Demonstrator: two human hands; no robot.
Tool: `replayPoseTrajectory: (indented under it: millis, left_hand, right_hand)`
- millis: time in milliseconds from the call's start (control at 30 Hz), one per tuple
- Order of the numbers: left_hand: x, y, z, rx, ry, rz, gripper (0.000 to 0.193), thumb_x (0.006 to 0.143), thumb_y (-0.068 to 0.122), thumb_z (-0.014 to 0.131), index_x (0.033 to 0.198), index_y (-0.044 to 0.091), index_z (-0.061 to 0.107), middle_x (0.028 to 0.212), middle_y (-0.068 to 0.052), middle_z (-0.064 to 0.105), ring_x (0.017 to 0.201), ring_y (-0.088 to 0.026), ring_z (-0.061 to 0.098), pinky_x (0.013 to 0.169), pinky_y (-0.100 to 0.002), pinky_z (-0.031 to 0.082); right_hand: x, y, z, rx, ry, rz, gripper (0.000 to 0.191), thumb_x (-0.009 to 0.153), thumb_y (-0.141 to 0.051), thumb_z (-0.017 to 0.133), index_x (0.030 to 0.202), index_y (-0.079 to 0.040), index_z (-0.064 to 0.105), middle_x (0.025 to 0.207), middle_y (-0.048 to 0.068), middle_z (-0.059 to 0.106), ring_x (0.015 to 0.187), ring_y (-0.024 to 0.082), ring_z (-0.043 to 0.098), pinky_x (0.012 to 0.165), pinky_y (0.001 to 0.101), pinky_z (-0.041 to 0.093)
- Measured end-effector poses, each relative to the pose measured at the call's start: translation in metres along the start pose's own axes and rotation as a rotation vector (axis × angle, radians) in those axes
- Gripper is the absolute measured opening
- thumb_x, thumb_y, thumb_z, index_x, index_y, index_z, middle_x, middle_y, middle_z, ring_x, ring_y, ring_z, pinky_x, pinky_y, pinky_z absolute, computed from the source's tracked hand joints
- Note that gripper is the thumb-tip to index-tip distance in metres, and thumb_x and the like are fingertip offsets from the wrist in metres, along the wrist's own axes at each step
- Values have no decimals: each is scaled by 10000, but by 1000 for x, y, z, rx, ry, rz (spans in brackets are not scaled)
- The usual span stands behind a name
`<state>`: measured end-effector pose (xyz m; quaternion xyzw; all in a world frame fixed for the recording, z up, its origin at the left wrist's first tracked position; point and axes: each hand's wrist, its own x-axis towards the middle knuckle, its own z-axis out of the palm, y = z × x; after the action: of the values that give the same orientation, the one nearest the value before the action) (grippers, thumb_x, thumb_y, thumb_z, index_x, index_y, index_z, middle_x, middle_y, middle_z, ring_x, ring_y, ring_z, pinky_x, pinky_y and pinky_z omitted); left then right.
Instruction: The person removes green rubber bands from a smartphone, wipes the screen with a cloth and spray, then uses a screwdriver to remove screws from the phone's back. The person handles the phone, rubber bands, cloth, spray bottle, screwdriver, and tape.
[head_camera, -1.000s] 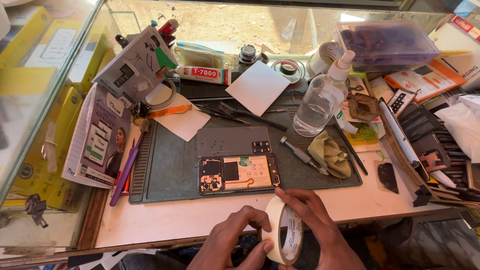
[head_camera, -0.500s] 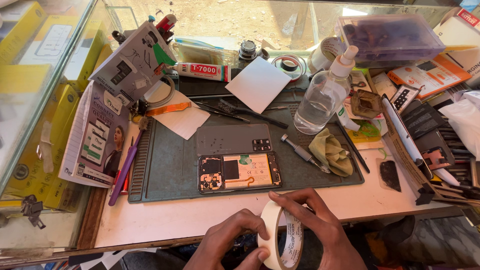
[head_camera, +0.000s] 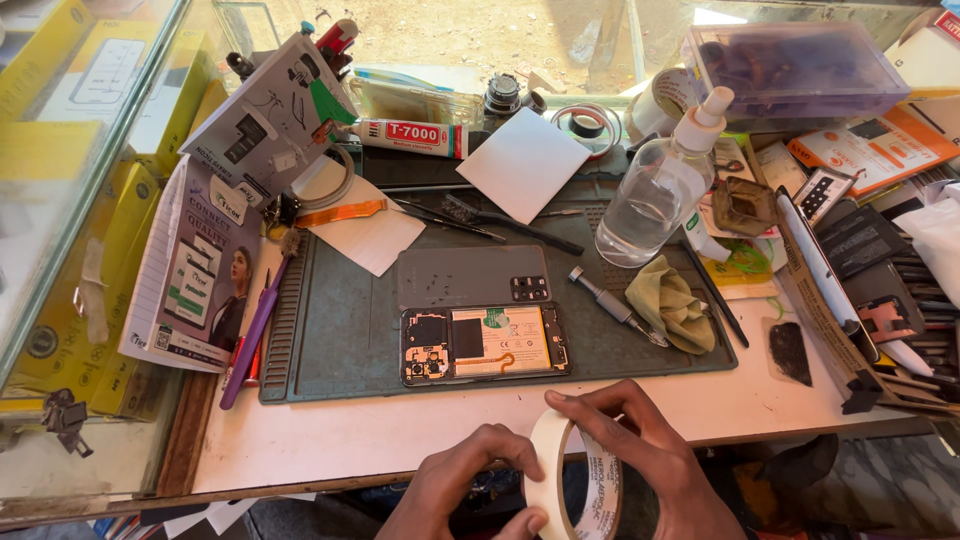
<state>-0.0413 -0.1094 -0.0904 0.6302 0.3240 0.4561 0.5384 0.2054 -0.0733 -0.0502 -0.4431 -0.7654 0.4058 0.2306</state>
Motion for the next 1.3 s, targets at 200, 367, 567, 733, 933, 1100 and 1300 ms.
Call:
replayPoseTrajectory:
  millis: [200, 367, 567, 733, 933, 1100, 1300]
  left_hand:
    - [-1, -3, -3, 34, -46, 39, 267, 914, 96, 831, 1098, 35, 648, 1022, -106, 732, 1028, -220, 752, 984, -358, 555]
    - [-2, -8, 0, -81, -56, 84, 258, 914, 42, 829, 1124, 10, 683, 1079, -147, 741, 1130, -242, 738, 1097, -385, 514]
    - [-9, -13, -1, -261, -99, -37, 199, 931, 38, 803, 1103, 6, 708, 1075, -158, 730, 1103, -231, 735, 1062, -381, 533]
    - [-5, -2, 2, -292, -84, -19, 121, 930, 88, 789, 1017, 38, 722, 1086, -131, 723, 1076, -215, 752, 1010, -371, 563]
    - [-4, 27, -9, 122, 51, 207, 365, 805, 13, 845, 1131, -21, 685, 1101, -194, 739, 1163, -320, 712, 1008, -438, 503]
    - [-5, 27, -17, 203, 13, 203, 292, 888, 82, 865, 1145, 53, 729, 1117, -100, 776, 1133, -268, 773, 1020, -403, 598]
    - [-5, 16, -18, 140, -79, 187, 234, 935, 67, 815, 1141, 51, 705, 1125, -111, 759, 1143, -274, 758, 1023, -400, 590]
  right_hand:
    - [-2, 9, -4, -7, -36, -22, 889, 669, -489, 823, 1475, -156, 648, 1141, 98, 598, 1087, 254, 623, 941, 380, 467]
    - [-7, 15, -7, 4, -27, -50, 789, 726, -455, 811, 1428, -121, 676, 1078, 113, 597, 1056, 254, 648, 932, 352, 492]
    - [-9, 15, -9, -19, -16, -112, 739, 760, -440, 801, 1410, -107, 688, 1004, 105, 583, 955, 239, 625, 864, 338, 506]
    - [-8, 11, -9, -39, 31, -82, 787, 713, -461, 820, 1416, -129, 697, 970, 98, 571, 920, 241, 632, 832, 360, 512]
    - [-6, 1, -6, 5, 29, -132, 783, 778, -485, 836, 1446, -114, 669, 1084, 123, 577, 1011, 266, 621, 873, 382, 502]
    - [-2, -5, -6, -22, 23, -120, 727, 773, -453, 839, 1415, -141, 702, 1086, 123, 601, 1023, 266, 657, 873, 392, 544]
    - [-5, -3, -5, 50, 1, -207, 707, 826, -411, 835, 1444, -121, 650, 1144, 140, 594, 1097, 298, 657, 935, 431, 561]
